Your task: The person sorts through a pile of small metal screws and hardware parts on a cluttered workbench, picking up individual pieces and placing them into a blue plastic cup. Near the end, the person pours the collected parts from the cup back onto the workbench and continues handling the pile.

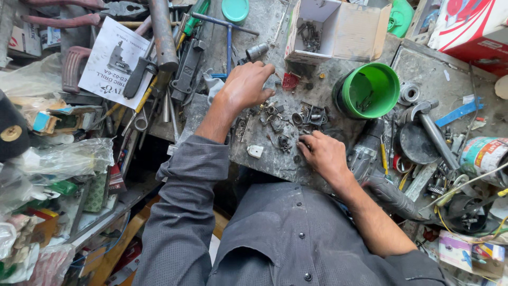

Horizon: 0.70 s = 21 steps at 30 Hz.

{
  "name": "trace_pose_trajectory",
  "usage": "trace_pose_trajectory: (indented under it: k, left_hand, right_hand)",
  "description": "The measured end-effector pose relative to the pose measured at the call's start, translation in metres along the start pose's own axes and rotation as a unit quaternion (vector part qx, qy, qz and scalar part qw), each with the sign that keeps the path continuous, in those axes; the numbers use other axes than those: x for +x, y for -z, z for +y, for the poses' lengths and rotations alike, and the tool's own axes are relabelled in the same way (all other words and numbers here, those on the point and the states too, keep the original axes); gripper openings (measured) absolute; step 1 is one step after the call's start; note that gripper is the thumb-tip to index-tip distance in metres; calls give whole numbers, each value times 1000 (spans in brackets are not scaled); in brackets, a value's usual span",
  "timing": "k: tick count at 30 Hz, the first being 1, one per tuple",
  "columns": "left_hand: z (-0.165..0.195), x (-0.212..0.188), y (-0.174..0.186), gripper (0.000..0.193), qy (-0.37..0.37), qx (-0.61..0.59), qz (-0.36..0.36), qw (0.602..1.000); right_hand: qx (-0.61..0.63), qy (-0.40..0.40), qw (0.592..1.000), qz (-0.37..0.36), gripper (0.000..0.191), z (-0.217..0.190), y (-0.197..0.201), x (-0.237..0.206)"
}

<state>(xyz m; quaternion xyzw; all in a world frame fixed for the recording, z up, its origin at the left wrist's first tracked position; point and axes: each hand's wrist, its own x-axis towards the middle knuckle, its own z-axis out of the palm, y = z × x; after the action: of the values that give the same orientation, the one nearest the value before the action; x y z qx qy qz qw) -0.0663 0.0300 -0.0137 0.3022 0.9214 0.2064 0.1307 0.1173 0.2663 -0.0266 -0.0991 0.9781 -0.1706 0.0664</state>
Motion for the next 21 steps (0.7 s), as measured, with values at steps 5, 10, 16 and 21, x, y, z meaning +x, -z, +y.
trace_pose_trajectory:
  k: [5,10,16,21]
  left_hand:
    - [-2,0,-1,44,-13,-11,24,1000]
    - [-4,0,-6,43,-20,-10,20,1000]
    - [-9,1,-5,43,-27,-9,36,999]
    - [-9,-1,-1,44,-11,-9,27,1000]
  right_hand:
    - [26,-35,999,-12,21,-2,6,6]
    - [258,-131,956,41,22,17,47,24]
    - [243,-33,959,144,21,17,95,87]
    - [150,-8,961,233,28,0,108,122]
